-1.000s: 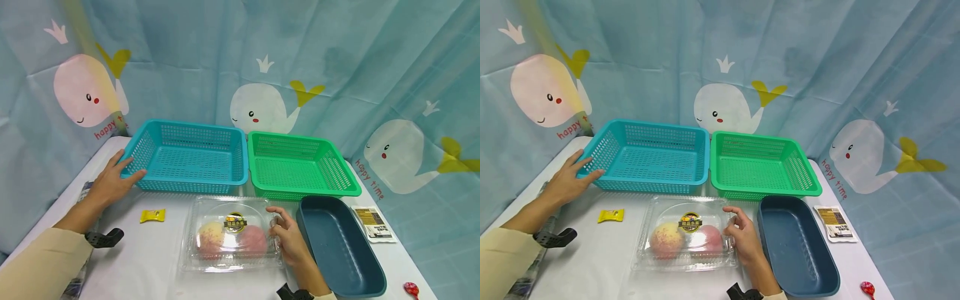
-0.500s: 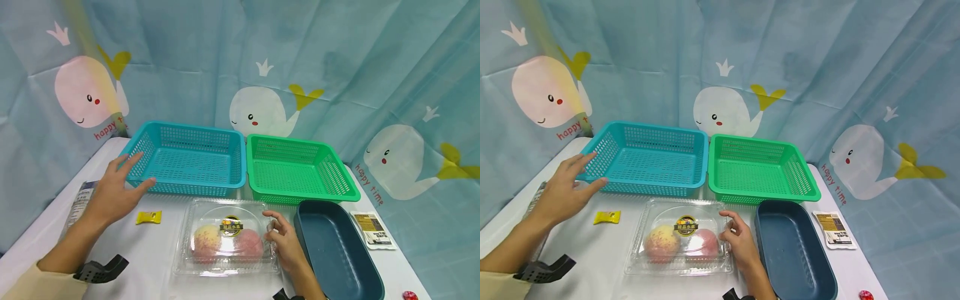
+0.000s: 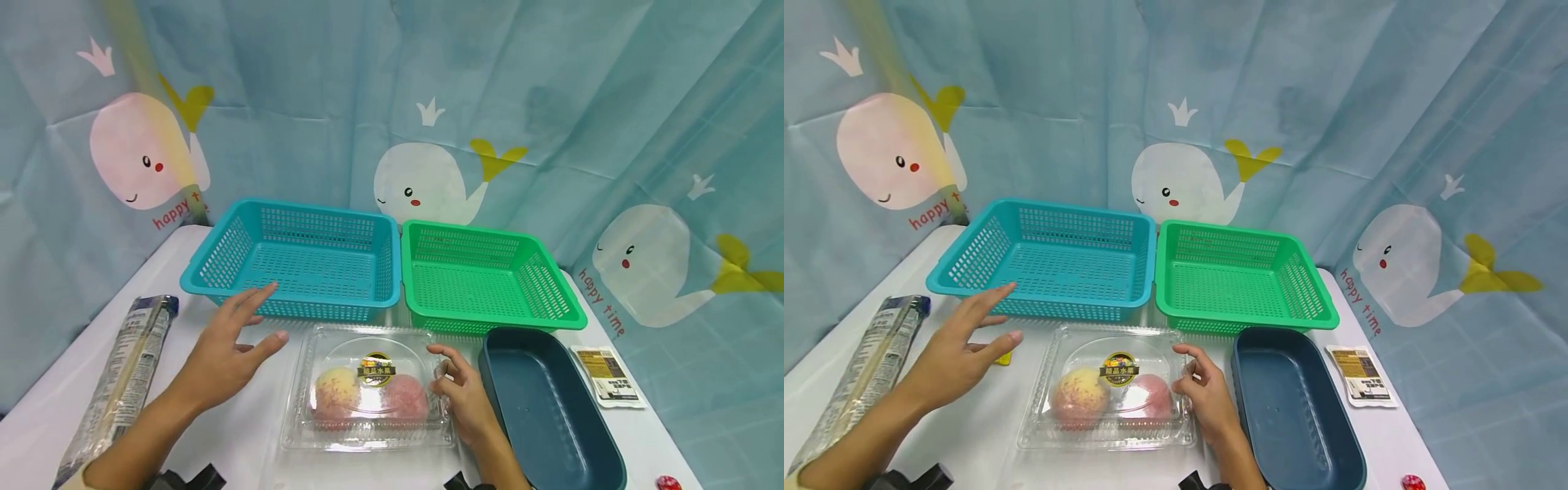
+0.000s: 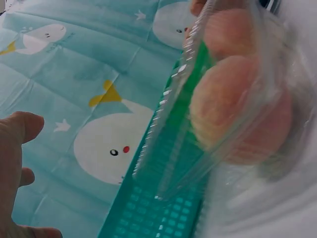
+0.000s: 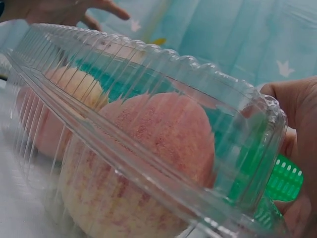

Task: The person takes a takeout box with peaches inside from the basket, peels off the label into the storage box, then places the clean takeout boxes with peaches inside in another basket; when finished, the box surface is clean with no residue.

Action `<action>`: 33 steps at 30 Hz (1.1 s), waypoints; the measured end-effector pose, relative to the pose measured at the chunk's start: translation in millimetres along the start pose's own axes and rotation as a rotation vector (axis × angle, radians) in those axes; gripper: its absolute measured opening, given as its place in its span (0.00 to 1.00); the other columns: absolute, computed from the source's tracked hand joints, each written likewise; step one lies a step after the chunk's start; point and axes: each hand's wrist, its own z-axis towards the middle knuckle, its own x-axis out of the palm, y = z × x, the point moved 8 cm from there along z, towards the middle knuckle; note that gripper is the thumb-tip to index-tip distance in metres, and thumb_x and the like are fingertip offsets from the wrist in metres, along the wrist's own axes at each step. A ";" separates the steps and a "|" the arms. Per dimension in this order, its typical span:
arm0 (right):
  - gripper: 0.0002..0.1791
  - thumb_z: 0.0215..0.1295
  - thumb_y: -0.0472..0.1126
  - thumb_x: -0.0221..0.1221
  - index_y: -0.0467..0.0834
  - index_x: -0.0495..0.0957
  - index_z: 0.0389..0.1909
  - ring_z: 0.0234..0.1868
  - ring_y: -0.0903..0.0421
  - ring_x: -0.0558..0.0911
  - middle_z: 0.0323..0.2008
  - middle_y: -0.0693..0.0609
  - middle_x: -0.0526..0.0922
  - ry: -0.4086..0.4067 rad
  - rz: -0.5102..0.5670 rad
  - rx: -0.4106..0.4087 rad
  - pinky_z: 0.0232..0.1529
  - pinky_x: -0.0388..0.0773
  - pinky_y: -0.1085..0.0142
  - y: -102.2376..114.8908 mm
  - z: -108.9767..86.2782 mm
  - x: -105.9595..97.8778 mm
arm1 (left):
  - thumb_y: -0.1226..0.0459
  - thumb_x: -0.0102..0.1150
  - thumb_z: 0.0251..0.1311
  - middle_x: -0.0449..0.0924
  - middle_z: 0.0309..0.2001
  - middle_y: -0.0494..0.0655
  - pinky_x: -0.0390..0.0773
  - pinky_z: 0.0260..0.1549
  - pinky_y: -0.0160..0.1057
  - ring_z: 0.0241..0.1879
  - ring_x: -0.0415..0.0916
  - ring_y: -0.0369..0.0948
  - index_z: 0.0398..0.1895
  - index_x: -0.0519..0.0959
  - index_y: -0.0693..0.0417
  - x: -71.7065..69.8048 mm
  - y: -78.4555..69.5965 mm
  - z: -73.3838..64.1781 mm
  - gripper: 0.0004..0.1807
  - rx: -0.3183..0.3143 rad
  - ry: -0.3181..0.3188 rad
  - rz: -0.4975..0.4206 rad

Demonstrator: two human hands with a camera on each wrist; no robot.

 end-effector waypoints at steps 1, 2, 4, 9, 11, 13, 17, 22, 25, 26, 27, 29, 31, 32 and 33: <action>0.31 0.50 0.24 0.52 0.40 0.72 0.59 0.32 0.52 0.72 0.36 0.42 0.66 -0.001 0.002 -0.002 0.25 0.76 0.63 0.0 0.0 0.0 | 0.56 0.61 0.64 0.51 0.70 0.62 0.80 0.38 0.59 0.56 0.68 0.64 0.75 0.56 0.39 3.7 0.7 -1.7 0.38 -0.008 0.014 -0.008; 0.31 0.50 0.24 0.52 0.40 0.72 0.59 0.32 0.52 0.72 0.36 0.42 0.66 -0.003 0.002 -0.004 0.25 0.76 0.63 0.2 0.0 0.2 | 0.55 0.60 0.64 0.51 0.70 0.61 0.80 0.38 0.58 0.56 0.68 0.63 0.75 0.56 0.39 7.1 1.4 -3.5 0.38 -0.017 0.024 -0.010; 0.31 0.50 0.24 0.51 0.40 0.72 0.59 0.32 0.52 0.72 0.36 0.42 0.66 -0.003 0.003 -0.007 0.25 0.76 0.63 0.5 0.0 0.5 | 0.55 0.60 0.65 0.51 0.70 0.62 0.81 0.38 0.57 0.56 0.69 0.64 0.75 0.56 0.38 12.4 2.8 -6.9 0.38 -0.031 0.039 -0.010; 0.31 0.49 0.24 0.52 0.40 0.72 0.59 0.33 0.51 0.72 0.36 0.42 0.66 -0.006 0.002 -0.006 0.26 0.76 0.62 0.4 -0.2 0.1 | 0.54 0.60 0.64 0.52 0.70 0.61 0.81 0.36 0.57 0.55 0.70 0.63 0.75 0.57 0.38 22.9 5.2 -12.7 0.37 -0.041 0.060 -0.024; 0.31 0.49 0.24 0.52 0.40 0.72 0.59 0.34 0.51 0.72 0.37 0.42 0.66 -0.006 0.004 -0.004 0.27 0.77 0.61 0.3 -0.4 -0.2 | 0.54 0.60 0.64 0.52 0.70 0.59 0.81 0.36 0.56 0.55 0.70 0.62 0.74 0.57 0.37 27.3 6.4 -14.4 0.37 -0.044 0.069 -0.039; 0.31 0.49 0.23 0.52 0.40 0.72 0.59 0.34 0.51 0.72 0.37 0.41 0.66 -0.004 0.004 -0.003 0.27 0.77 0.61 0.2 -0.6 -0.4 | 0.53 0.61 0.64 0.53 0.70 0.58 0.82 0.35 0.56 0.55 0.70 0.62 0.74 0.57 0.36 32.1 7.5 -16.1 0.37 -0.052 0.079 -0.054; 0.31 0.50 0.23 0.52 0.40 0.72 0.59 0.34 0.50 0.72 0.37 0.41 0.65 -0.003 0.001 -0.001 0.27 0.76 0.61 -0.4 -0.8 -0.9 | 0.52 0.61 0.63 0.53 0.70 0.57 0.82 0.33 0.54 0.56 0.70 0.62 0.74 0.57 0.34 43.7 10.4 -19.3 0.37 -0.077 0.115 -0.093; 0.31 0.50 0.23 0.52 0.40 0.72 0.59 0.34 0.50 0.72 0.37 0.41 0.64 -0.006 0.008 0.003 0.27 0.76 0.62 -1.3 -0.6 -0.7 | 0.50 0.60 0.63 0.51 0.71 0.58 0.79 0.37 0.62 0.55 0.71 0.61 0.74 0.57 0.32 56.8 12.6 -22.5 0.37 -0.099 0.161 -0.091; 0.31 0.50 0.23 0.52 0.40 0.72 0.59 0.33 0.50 0.72 0.37 0.41 0.65 -0.004 0.006 -0.001 0.26 0.76 0.62 -1.1 -0.4 0.0 | 0.49 0.59 0.63 0.52 0.71 0.59 0.76 0.39 0.66 0.54 0.72 0.60 0.74 0.57 0.32 61.9 13.7 -24.1 0.37 -0.109 0.173 -0.072; 0.31 0.50 0.23 0.52 0.40 0.72 0.59 0.33 0.51 0.72 0.37 0.41 0.65 -0.003 0.004 -0.003 0.26 0.76 0.62 -0.9 -0.4 0.1 | 0.48 0.59 0.63 0.52 0.71 0.59 0.75 0.39 0.67 0.54 0.72 0.60 0.74 0.57 0.32 63.5 14.1 -24.6 0.37 -0.112 0.176 -0.068; 0.31 0.50 0.24 0.52 0.40 0.72 0.59 0.33 0.51 0.72 0.37 0.42 0.65 -0.004 0.001 -0.004 0.26 0.76 0.62 -0.8 -0.3 0.2 | 0.48 0.59 0.63 0.53 0.70 0.59 0.75 0.39 0.67 0.54 0.72 0.60 0.74 0.57 0.32 64.9 14.3 -24.9 0.37 -0.112 0.178 -0.071; 0.31 0.50 0.24 0.52 0.40 0.72 0.59 0.34 0.51 0.72 0.37 0.42 0.65 -0.004 0.001 -0.005 0.27 0.76 0.62 -0.6 -0.3 0.3 | 0.48 0.59 0.63 0.54 0.70 0.59 0.75 0.39 0.67 0.53 0.73 0.60 0.74 0.58 0.31 67.3 14.6 -25.1 0.37 -0.110 0.180 -0.080; 0.31 0.50 0.24 0.52 0.40 0.72 0.59 0.33 0.51 0.71 0.36 0.42 0.65 -0.006 0.004 -0.005 0.26 0.76 0.62 -0.4 -0.3 0.3 | 0.48 0.60 0.62 0.55 0.69 0.59 0.75 0.39 0.67 0.53 0.73 0.59 0.74 0.58 0.31 69.9 14.6 -25.0 0.37 -0.103 0.185 -0.090; 0.31 0.50 0.24 0.52 0.40 0.72 0.59 0.33 0.51 0.71 0.36 0.42 0.65 -0.007 0.004 -0.006 0.26 0.76 0.62 -0.3 -0.3 0.3 | 0.48 0.60 0.62 0.55 0.69 0.59 0.75 0.39 0.67 0.53 0.73 0.58 0.73 0.58 0.30 71.4 15.1 -24.8 0.37 -0.103 0.188 -0.096; 0.31 0.49 0.24 0.52 0.40 0.72 0.59 0.33 0.51 0.71 0.36 0.42 0.65 -0.007 0.004 -0.007 0.26 0.76 0.63 -0.2 -0.3 0.2 | 0.48 0.60 0.62 0.55 0.69 0.59 0.74 0.39 0.66 0.53 0.73 0.58 0.73 0.58 0.30 72.6 15.6 -24.8 0.37 -0.106 0.191 -0.101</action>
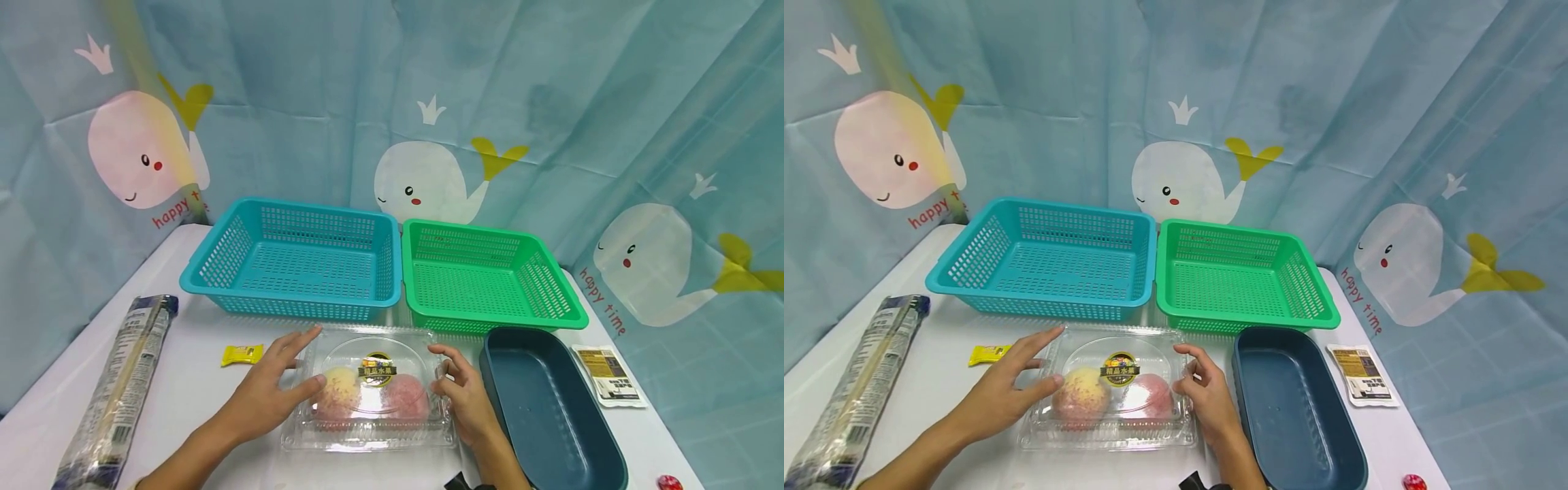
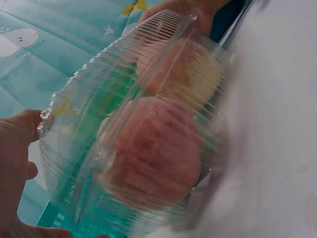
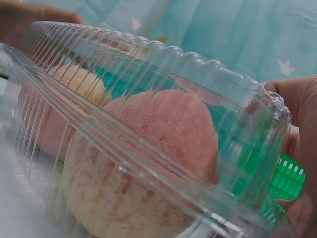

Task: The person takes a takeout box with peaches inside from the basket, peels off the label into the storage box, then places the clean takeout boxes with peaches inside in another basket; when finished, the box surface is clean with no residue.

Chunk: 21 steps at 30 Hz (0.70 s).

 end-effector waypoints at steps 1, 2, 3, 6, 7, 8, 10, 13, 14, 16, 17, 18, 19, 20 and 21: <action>0.31 0.49 0.24 0.52 0.40 0.72 0.59 0.33 0.51 0.71 0.36 0.42 0.65 0.000 0.001 -0.001 0.26 0.75 0.63 0.1 0.0 0.0 | 0.47 0.60 0.62 0.55 0.69 0.58 0.74 0.39 0.66 0.53 0.72 0.58 0.73 0.59 0.29 1.2 0.8 0.5 0.37 -0.004 0.005 -0.001; 0.31 0.49 0.23 0.52 0.39 0.72 0.59 0.32 0.51 0.70 0.35 0.42 0.64 0.000 -0.001 -0.004 0.25 0.75 0.63 0.3 0.0 0.0 | 0.47 0.60 0.61 0.55 0.69 0.59 0.74 0.40 0.66 0.53 0.72 0.57 0.73 0.59 0.29 2.5 1.5 0.9 0.37 -0.008 0.011 -0.002; 0.31 0.50 0.23 0.52 0.39 0.72 0.59 0.32 0.51 0.70 0.35 0.42 0.64 0.001 -0.005 -0.008 0.25 0.74 0.64 0.5 0.1 0.1 | 0.47 0.60 0.61 0.55 0.69 0.59 0.74 0.40 0.65 0.53 0.72 0.57 0.73 0.59 0.30 3.5 2.3 1.3 0.37 -0.014 0.016 0.001; 0.30 0.50 0.23 0.53 0.37 0.71 0.58 0.31 0.52 0.70 0.35 0.42 0.64 0.010 -0.014 -0.020 0.25 0.74 0.65 1.7 0.2 1.0 | 0.47 0.61 0.61 0.54 0.70 0.61 0.74 0.39 0.64 0.53 0.72 0.56 0.73 0.61 0.32 5.6 4.4 1.8 0.36 -0.035 0.029 0.012; 0.30 0.50 0.23 0.53 0.37 0.71 0.58 0.31 0.53 0.71 0.35 0.42 0.64 0.015 -0.013 -0.025 0.25 0.74 0.65 2.7 0.1 1.4 | 0.47 0.61 0.60 0.54 0.69 0.61 0.75 0.39 0.62 0.52 0.72 0.55 0.72 0.62 0.34 5.9 4.4 2.1 0.36 -0.038 0.032 0.015; 0.30 0.50 0.23 0.53 0.36 0.71 0.58 0.31 0.53 0.71 0.34 0.42 0.64 0.017 -0.015 -0.028 0.25 0.74 0.65 3.3 0.3 1.5 | 0.47 0.61 0.60 0.54 0.69 0.62 0.76 0.39 0.62 0.52 0.72 0.55 0.72 0.63 0.36 6.2 4.3 2.7 0.36 -0.039 0.034 0.017; 0.30 0.49 0.23 0.53 0.36 0.71 0.58 0.31 0.53 0.71 0.34 0.42 0.64 0.019 -0.013 -0.034 0.25 0.75 0.66 4.2 0.1 2.0 | 0.48 0.62 0.60 0.55 0.69 0.63 0.77 0.38 0.59 0.51 0.73 0.55 0.71 0.65 0.39 6.7 4.9 3.0 0.35 -0.045 0.037 0.007; 0.30 0.49 0.22 0.53 0.36 0.71 0.58 0.32 0.53 0.71 0.34 0.42 0.64 0.012 -0.006 -0.034 0.25 0.75 0.66 4.2 -0.5 2.0 | 0.49 0.63 0.59 0.56 0.68 0.63 0.78 0.37 0.55 0.50 0.74 0.54 0.69 0.68 0.42 6.9 5.6 2.9 0.34 -0.048 0.039 -0.012; 0.30 0.49 0.22 0.53 0.36 0.72 0.58 0.31 0.53 0.71 0.34 0.42 0.64 0.009 -0.004 -0.032 0.25 0.75 0.66 4.1 -0.6 1.8 | 0.49 0.63 0.59 0.57 0.68 0.63 0.78 0.37 0.54 0.49 0.74 0.53 0.69 0.68 0.43 6.9 5.6 3.1 0.34 -0.047 0.038 -0.016; 0.31 0.49 0.22 0.53 0.36 0.71 0.59 0.32 0.54 0.71 0.35 0.42 0.64 0.009 -0.006 -0.026 0.25 0.75 0.66 4.8 -1.1 2.0 | 0.50 0.64 0.58 0.60 0.66 0.61 0.78 0.35 0.50 0.46 0.74 0.51 0.68 0.69 0.43 6.7 5.5 3.4 0.34 -0.048 0.039 -0.026; 0.31 0.49 0.22 0.53 0.37 0.72 0.59 0.31 0.54 0.71 0.34 0.42 0.64 0.006 -0.013 -0.020 0.25 0.74 0.67 5.1 -1.3 2.1 | 0.50 0.65 0.58 0.61 0.65 0.60 0.77 0.34 0.48 0.45 0.73 0.49 0.68 0.70 0.43 6.6 5.5 3.5 0.33 -0.051 0.040 -0.031; 0.31 0.50 0.22 0.53 0.37 0.72 0.59 0.30 0.55 0.71 0.34 0.43 0.64 0.004 -0.032 -0.013 0.24 0.73 0.68 5.9 -1.6 2.2 | 0.51 0.65 0.57 0.63 0.63 0.59 0.76 0.33 0.46 0.43 0.73 0.48 0.68 0.70 0.43 6.3 5.3 3.8 0.33 -0.056 0.040 -0.035; 0.32 0.50 0.22 0.54 0.39 0.72 0.60 0.28 0.56 0.71 0.33 0.44 0.64 -0.002 -0.066 -0.003 0.23 0.71 0.69 6.7 -1.9 2.0 | 0.52 0.66 0.56 0.65 0.61 0.58 0.76 0.31 0.43 0.40 0.72 0.46 0.67 0.71 0.44 5.8 5.2 4.2 0.34 -0.063 0.040 -0.040; 0.32 0.51 0.23 0.54 0.41 0.73 0.61 0.27 0.56 0.69 0.32 0.44 0.63 -0.006 -0.103 0.006 0.23 0.69 0.70 8.2 -2.1 2.1 | 0.52 0.67 0.56 0.66 0.59 0.58 0.75 0.29 0.42 0.38 0.71 0.45 0.67 0.71 0.44 5.3 5.3 4.9 0.34 -0.073 0.039 -0.044; 0.32 0.51 0.24 0.55 0.43 0.73 0.61 0.26 0.57 0.69 0.32 0.45 0.64 -0.012 -0.150 0.018 0.24 0.67 0.70 9.8 -2.4 2.0 | 0.53 0.68 0.55 0.66 0.57 0.57 0.75 0.27 0.40 0.37 0.69 0.45 0.66 0.71 0.45 4.9 5.4 5.6 0.34 -0.087 0.040 -0.057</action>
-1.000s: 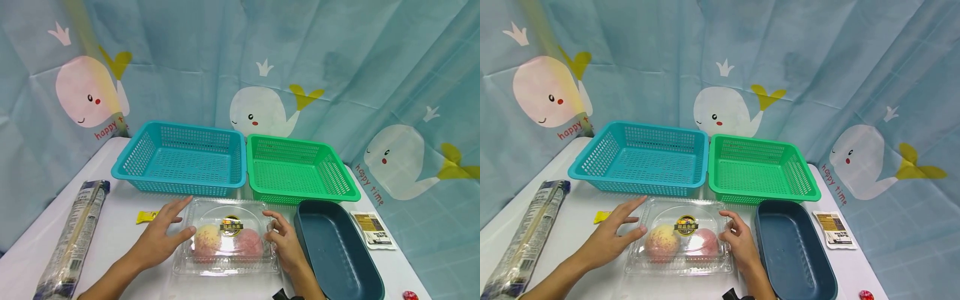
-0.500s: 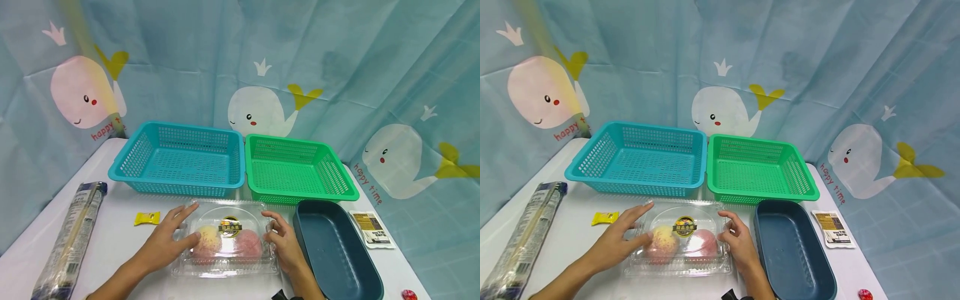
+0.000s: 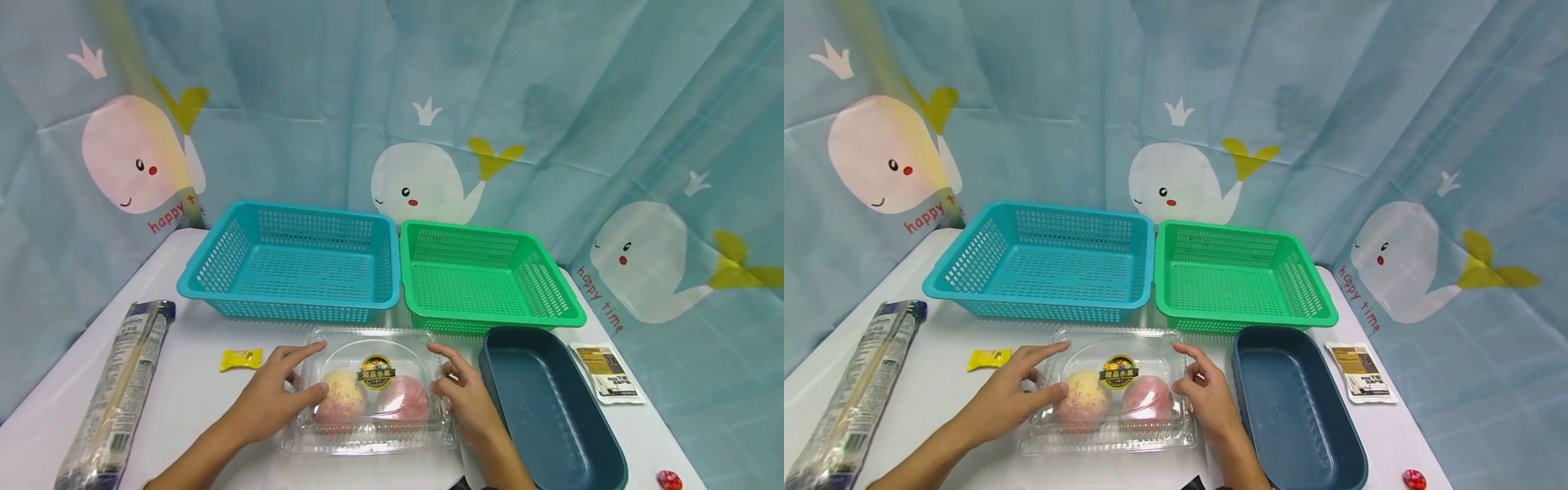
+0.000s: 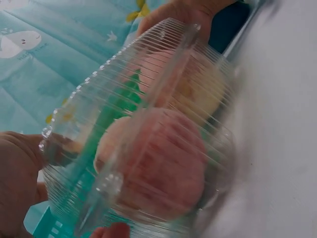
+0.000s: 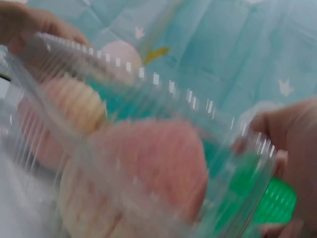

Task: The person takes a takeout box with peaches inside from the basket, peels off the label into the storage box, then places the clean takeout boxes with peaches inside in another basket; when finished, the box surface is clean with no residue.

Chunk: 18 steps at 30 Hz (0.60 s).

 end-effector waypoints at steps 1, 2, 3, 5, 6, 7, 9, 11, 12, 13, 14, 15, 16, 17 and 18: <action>0.33 0.52 0.25 0.55 0.46 0.73 0.62 0.26 0.57 0.68 0.33 0.45 0.64 -0.008 -0.047 0.016 0.24 0.66 0.70 1.4 -1.4 -0.9 | 0.54 0.69 0.54 0.67 0.55 0.57 0.76 0.25 0.40 0.35 0.68 0.45 0.66 0.72 0.46 0.0 0.1 0.4 0.34 -0.017 0.003 -0.015; 0.33 0.53 0.26 0.56 0.48 0.73 0.63 0.26 0.56 0.68 0.33 0.44 0.65 -0.012 -0.093 0.032 0.25 0.65 0.69 3.3 -3.0 -1.4 | 0.55 0.70 0.53 0.66 0.52 0.57 0.77 0.23 0.40 0.34 0.67 0.45 0.66 0.72 0.46 0.1 0.5 0.8 0.34 -0.036 0.007 -0.032; 0.34 0.54 0.27 0.57 0.50 0.73 0.64 0.26 0.56 0.69 0.35 0.44 0.66 -0.018 -0.140 0.048 0.26 0.65 0.68 5.2 -4.7 -2.1 | 0.56 0.71 0.52 0.66 0.51 0.57 0.77 0.21 0.39 0.33 0.67 0.45 0.65 0.72 0.47 0.2 0.9 1.2 0.35 -0.055 0.010 -0.048; 0.34 0.54 0.29 0.59 0.52 0.73 0.65 0.28 0.54 0.69 0.39 0.43 0.68 -0.026 -0.214 0.073 0.28 0.68 0.65 9.9 -6.4 -3.1 | 0.58 0.72 0.51 0.65 0.48 0.58 0.78 0.16 0.40 0.30 0.66 0.46 0.65 0.72 0.47 0.6 2.8 1.4 0.35 -0.092 0.017 -0.088; 0.34 0.54 0.30 0.60 0.53 0.73 0.65 0.29 0.53 0.70 0.41 0.43 0.68 -0.038 -0.247 0.082 0.28 0.69 0.64 12.5 -7.5 -4.1 | 0.59 0.72 0.51 0.64 0.47 0.58 0.78 0.15 0.40 0.29 0.65 0.46 0.65 0.72 0.47 1.0 3.8 1.3 0.35 -0.109 0.022 -0.111; 0.34 0.54 0.31 0.61 0.54 0.73 0.65 0.31 0.52 0.71 0.43 0.43 0.69 -0.052 -0.273 0.087 0.28 0.70 0.64 15.6 -8.6 -5.4 | 0.59 0.72 0.50 0.64 0.47 0.58 0.78 0.15 0.41 0.28 0.65 0.46 0.65 0.72 0.47 1.5 4.9 1.2 0.35 -0.122 0.026 -0.126; 0.33 0.54 0.32 0.63 0.55 0.74 0.64 0.33 0.51 0.72 0.47 0.44 0.69 -0.088 -0.330 0.078 0.28 0.72 0.62 23.6 -9.8 -8.9 | 0.60 0.72 0.50 0.63 0.47 0.59 0.77 0.14 0.41 0.25 0.65 0.46 0.64 0.72 0.46 2.4 6.6 1.2 0.35 -0.143 0.032 -0.153; 0.32 0.56 0.33 0.64 0.56 0.75 0.63 0.36 0.50 0.73 0.49 0.44 0.70 -0.115 -0.374 0.049 0.27 0.73 0.61 34.9 -10.2 -11.7 | 0.60 0.72 0.50 0.62 0.48 0.59 0.76 0.14 0.41 0.24 0.66 0.45 0.64 0.73 0.46 3.2 8.3 1.2 0.34 -0.157 0.036 -0.177; 0.31 0.56 0.33 0.64 0.56 0.75 0.62 0.36 0.49 0.73 0.49 0.44 0.70 -0.118 -0.393 0.027 0.27 0.74 0.60 41.4 -9.6 -12.6 | 0.60 0.72 0.50 0.62 0.49 0.60 0.76 0.13 0.41 0.24 0.66 0.45 0.63 0.73 0.46 3.5 9.3 1.3 0.34 -0.162 0.037 -0.192; 0.30 0.57 0.33 0.64 0.56 0.75 0.62 0.37 0.49 0.73 0.50 0.44 0.71 -0.114 -0.406 0.007 0.28 0.74 0.59 47.8 -8.9 -12.8 | 0.60 0.72 0.50 0.62 0.50 0.60 0.76 0.13 0.40 0.24 0.67 0.45 0.63 0.73 0.46 3.7 9.8 1.5 0.34 -0.164 0.039 -0.208; 0.30 0.58 0.33 0.64 0.56 0.75 0.61 0.37 0.49 0.74 0.50 0.44 0.72 -0.105 -0.414 -0.014 0.28 0.73 0.59 54.5 -8.2 -12.4 | 0.61 0.72 0.50 0.62 0.50 0.61 0.75 0.13 0.40 0.23 0.67 0.45 0.63 0.73 0.46 4.3 10.3 1.6 0.33 -0.164 0.045 -0.227; 0.29 0.58 0.33 0.64 0.56 0.76 0.61 0.38 0.49 0.74 0.49 0.44 0.72 -0.091 -0.418 -0.033 0.28 0.73 0.58 60.6 -7.4 -11.4 | 0.61 0.72 0.50 0.62 0.49 0.61 0.74 0.12 0.39 0.23 0.67 0.45 0.63 0.73 0.47 5.0 10.8 1.8 0.33 -0.164 0.051 -0.245; 0.28 0.59 0.34 0.64 0.56 0.76 0.60 0.38 0.49 0.74 0.49 0.44 0.73 -0.072 -0.419 -0.047 0.28 0.73 0.58 66.1 -6.3 -9.9 | 0.61 0.72 0.50 0.62 0.48 0.61 0.73 0.12 0.38 0.22 0.67 0.44 0.63 0.73 0.48 5.8 11.4 2.1 0.34 -0.164 0.058 -0.267; 0.28 0.59 0.34 0.64 0.56 0.76 0.60 0.38 0.49 0.74 0.49 0.44 0.73 -0.053 -0.421 -0.058 0.28 0.73 0.58 70.8 -5.0 -8.1 | 0.62 0.72 0.50 0.62 0.47 0.61 0.72 0.11 0.37 0.22 0.67 0.44 0.63 0.72 0.49 6.6 12.0 2.3 0.34 -0.163 0.067 -0.287; 0.27 0.59 0.34 0.64 0.55 0.77 0.60 0.37 0.49 0.74 0.48 0.44 0.74 -0.031 -0.425 -0.069 0.29 0.74 0.58 74.8 -3.2 -5.7 | 0.63 0.72 0.51 0.61 0.45 0.61 0.71 0.11 0.36 0.21 0.66 0.43 0.63 0.72 0.49 7.5 12.2 2.5 0.34 -0.161 0.075 -0.308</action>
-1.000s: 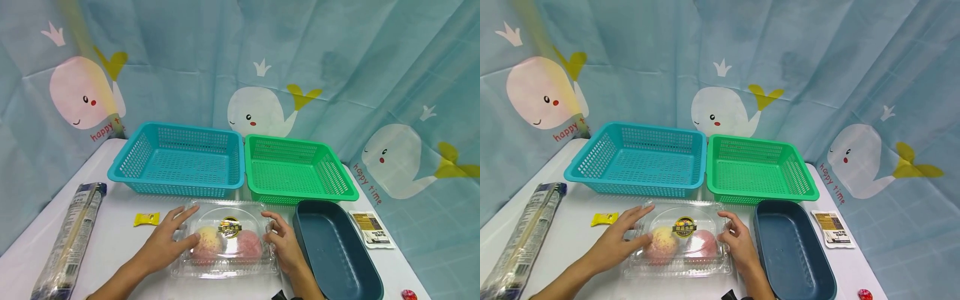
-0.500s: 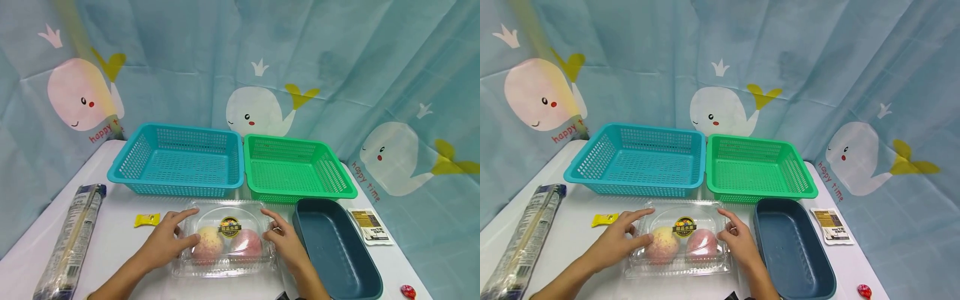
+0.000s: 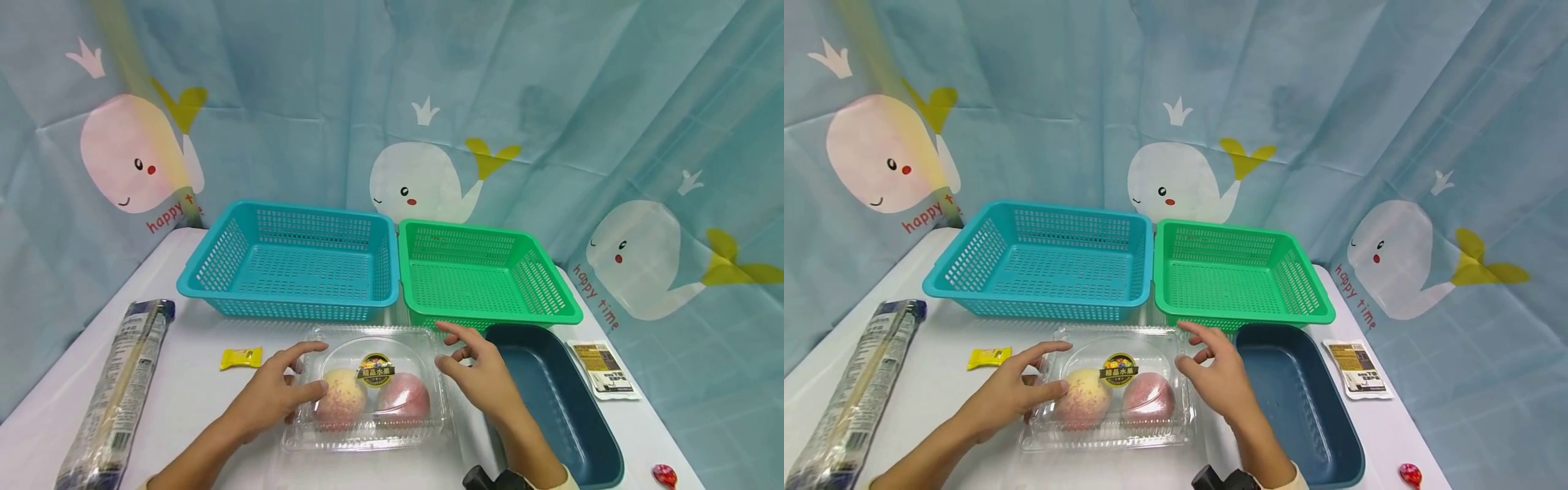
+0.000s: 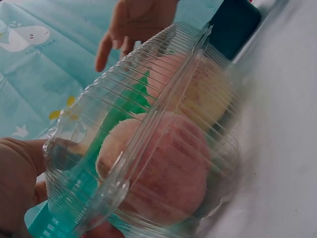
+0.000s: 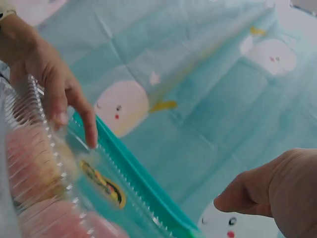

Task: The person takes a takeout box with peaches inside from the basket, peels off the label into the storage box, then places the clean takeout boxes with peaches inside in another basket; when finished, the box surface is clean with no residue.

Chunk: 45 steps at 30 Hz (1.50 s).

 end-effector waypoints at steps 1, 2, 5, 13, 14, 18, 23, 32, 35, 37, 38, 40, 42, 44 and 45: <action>0.27 0.59 0.34 0.64 0.55 0.77 0.59 0.37 0.48 0.74 0.47 0.45 0.74 0.019 0.001 -0.009 0.29 0.74 0.58 3.9 2.1 1.3 | 0.63 0.72 0.51 0.60 0.44 0.61 0.70 0.11 0.36 0.20 0.65 0.43 0.64 0.71 0.50 0.6 0.3 0.4 0.34 0.001 0.009 -0.015; 0.26 0.59 0.33 0.64 0.55 0.77 0.59 0.37 0.48 0.75 0.46 0.45 0.74 0.039 0.000 -0.018 0.29 0.74 0.58 7.5 4.5 3.0 | 0.64 0.72 0.51 0.60 0.42 0.60 0.70 0.10 0.35 0.19 0.64 0.42 0.64 0.71 0.51 1.3 0.9 0.7 0.34 0.002 0.018 -0.028; 0.26 0.59 0.33 0.63 0.53 0.78 0.59 0.35 0.48 0.76 0.44 0.45 0.75 0.105 -0.009 -0.037 0.29 0.75 0.58 15.4 12.8 10.0 | 0.64 0.71 0.51 0.58 0.41 0.60 0.69 0.10 0.34 0.15 0.61 0.40 0.64 0.70 0.52 2.6 2.0 1.2 0.34 0.007 0.036 -0.062; 0.16 0.60 0.33 0.62 0.47 0.83 0.49 0.26 0.53 0.75 0.39 0.49 0.79 0.248 -0.094 -0.099 0.21 0.72 0.64 27.6 32.7 34.9 | 0.65 0.71 0.52 0.56 0.40 0.59 0.66 0.09 0.32 0.12 0.57 0.38 0.63 0.69 0.53 4.3 3.5 2.0 0.34 0.017 0.053 -0.106; 0.15 0.60 0.34 0.62 0.46 0.84 0.48 0.25 0.54 0.74 0.38 0.50 0.79 0.268 -0.095 -0.103 0.20 0.70 0.64 28.4 34.7 39.0 | 0.65 0.71 0.52 0.56 0.40 0.59 0.66 0.09 0.31 0.12 0.57 0.38 0.63 0.69 0.53 4.4 3.8 2.2 0.34 0.015 0.055 -0.109; 0.12 0.60 0.33 0.63 0.43 0.85 0.44 0.21 0.57 0.71 0.35 0.52 0.80 0.331 -0.082 -0.100 0.19 0.66 0.66 28.9 42.4 56.0 | 0.65 0.71 0.52 0.55 0.41 0.59 0.65 0.08 0.31 0.12 0.56 0.38 0.62 0.68 0.53 4.7 5.1 3.2 0.33 0.008 0.065 -0.121; 0.09 0.57 0.32 0.64 0.39 0.86 0.40 0.20 0.59 0.73 0.31 0.54 0.81 0.366 -0.099 -0.100 0.21 0.69 0.67 25.6 48.9 73.1 | 0.65 0.70 0.52 0.56 0.40 0.59 0.65 0.08 0.31 0.12 0.57 0.38 0.61 0.69 0.51 5.1 6.5 4.5 0.32 0.009 0.074 -0.127; 0.06 0.55 0.30 0.65 0.38 0.86 0.34 0.29 0.55 0.77 0.30 0.55 0.83 0.352 -0.140 -0.096 0.26 0.74 0.64 20.8 52.0 82.6 | 0.65 0.70 0.52 0.56 0.41 0.60 0.66 0.08 0.32 0.14 0.59 0.38 0.60 0.70 0.49 5.8 8.5 4.8 0.31 0.004 0.072 -0.129; 0.05 0.54 0.30 0.65 0.39 0.86 0.32 0.25 0.58 0.76 0.29 0.55 0.83 0.354 -0.152 -0.080 0.23 0.72 0.66 19.2 51.5 84.3 | 0.65 0.70 0.52 0.56 0.41 0.60 0.66 0.08 0.32 0.13 0.58 0.38 0.60 0.69 0.50 6.4 8.3 4.7 0.31 0.007 0.075 -0.136; 0.05 0.53 0.30 0.65 0.39 0.86 0.31 0.23 0.61 0.74 0.28 0.55 0.83 0.355 -0.157 -0.077 0.21 0.71 0.67 19.2 51.0 85.3 | 0.65 0.70 0.52 0.56 0.41 0.60 0.66 0.08 0.32 0.13 0.57 0.37 0.60 0.69 0.50 6.5 8.0 4.7 0.31 0.009 0.075 -0.136; 0.05 0.53 0.30 0.64 0.39 0.86 0.31 0.22 0.61 0.74 0.28 0.55 0.83 0.354 -0.161 -0.078 0.21 0.71 0.68 19.3 50.9 85.8 | 0.65 0.70 0.52 0.56 0.41 0.60 0.65 0.08 0.32 0.13 0.57 0.37 0.60 0.69 0.50 6.5 7.6 4.7 0.31 0.012 0.075 -0.135; 0.05 0.52 0.30 0.64 0.39 0.86 0.30 0.21 0.62 0.74 0.27 0.54 0.83 0.348 -0.173 -0.086 0.20 0.70 0.68 20.4 50.6 86.4 | 0.65 0.70 0.52 0.56 0.41 0.60 0.65 0.08 0.32 0.13 0.57 0.37 0.60 0.69 0.50 6.3 7.0 4.7 0.31 0.016 0.073 -0.132; 0.04 0.52 0.30 0.64 0.39 0.86 0.29 0.22 0.62 0.74 0.25 0.54 0.83 0.337 -0.199 -0.099 0.20 0.71 0.69 21.8 50.6 86.8 | 0.65 0.70 0.52 0.56 0.40 0.60 0.65 0.08 0.31 0.13 0.57 0.37 0.60 0.69 0.51 6.2 6.8 4.7 0.31 0.016 0.073 -0.130; 0.04 0.53 0.30 0.64 0.39 0.85 0.27 0.23 0.62 0.74 0.24 0.55 0.82 0.328 -0.233 -0.109 0.21 0.71 0.69 23.0 50.6 87.4 | 0.65 0.70 0.52 0.56 0.40 0.60 0.65 0.08 0.31 0.13 0.57 0.37 0.60 0.69 0.51 6.3 6.8 4.7 0.31 0.015 0.074 -0.130; 0.04 0.53 0.30 0.64 0.40 0.85 0.26 0.23 0.62 0.74 0.23 0.56 0.82 0.323 -0.254 -0.114 0.21 0.71 0.68 23.5 50.5 87.7 | 0.65 0.70 0.52 0.56 0.40 0.60 0.65 0.08 0.31 0.12 0.57 0.37 0.61 0.69 0.51 6.3 7.0 4.7 0.31 0.014 0.075 -0.130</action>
